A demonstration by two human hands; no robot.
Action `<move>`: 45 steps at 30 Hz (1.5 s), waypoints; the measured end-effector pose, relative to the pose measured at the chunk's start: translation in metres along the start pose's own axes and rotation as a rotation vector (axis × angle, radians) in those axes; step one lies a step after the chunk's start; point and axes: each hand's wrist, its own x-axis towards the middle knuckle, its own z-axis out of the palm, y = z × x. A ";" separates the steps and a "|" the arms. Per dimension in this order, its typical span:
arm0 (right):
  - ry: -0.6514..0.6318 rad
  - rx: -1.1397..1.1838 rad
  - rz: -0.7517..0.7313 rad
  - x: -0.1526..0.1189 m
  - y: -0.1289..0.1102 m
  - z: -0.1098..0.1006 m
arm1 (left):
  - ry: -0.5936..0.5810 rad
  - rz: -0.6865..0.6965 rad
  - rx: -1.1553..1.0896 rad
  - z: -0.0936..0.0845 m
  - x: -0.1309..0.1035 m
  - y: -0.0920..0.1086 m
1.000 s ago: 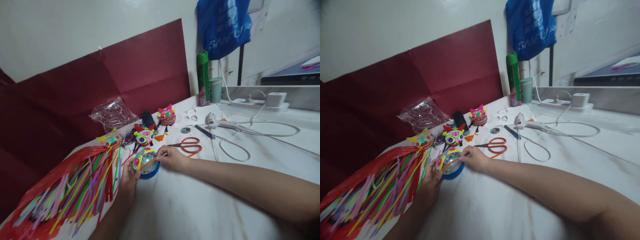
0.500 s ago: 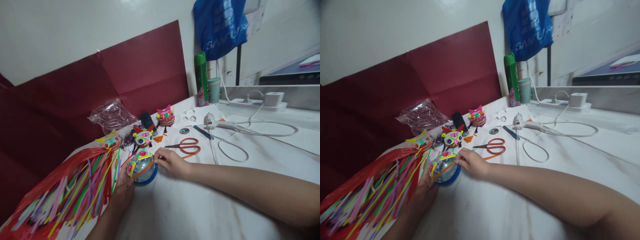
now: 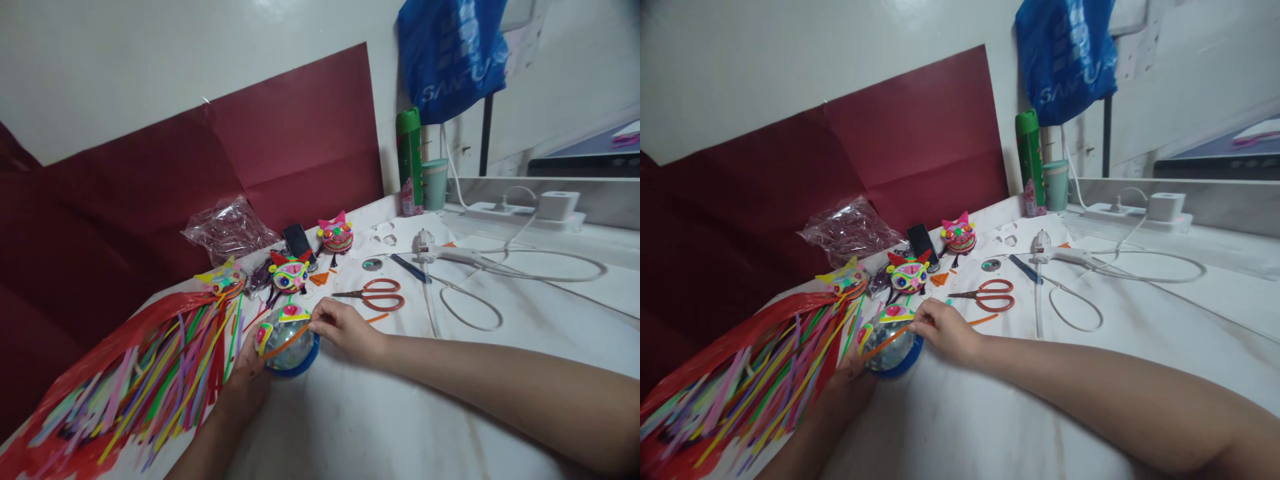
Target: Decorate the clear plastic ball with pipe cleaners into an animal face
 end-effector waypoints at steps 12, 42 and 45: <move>-0.080 0.513 0.369 0.002 0.002 0.004 | -0.024 -0.043 -0.014 -0.008 -0.003 0.000; -0.110 0.617 0.551 -0.002 0.009 0.005 | -0.070 -0.039 -0.240 -0.013 -0.001 -0.008; -0.101 0.658 0.542 -0.001 0.008 0.006 | -0.070 -0.045 -0.245 -0.014 0.000 -0.008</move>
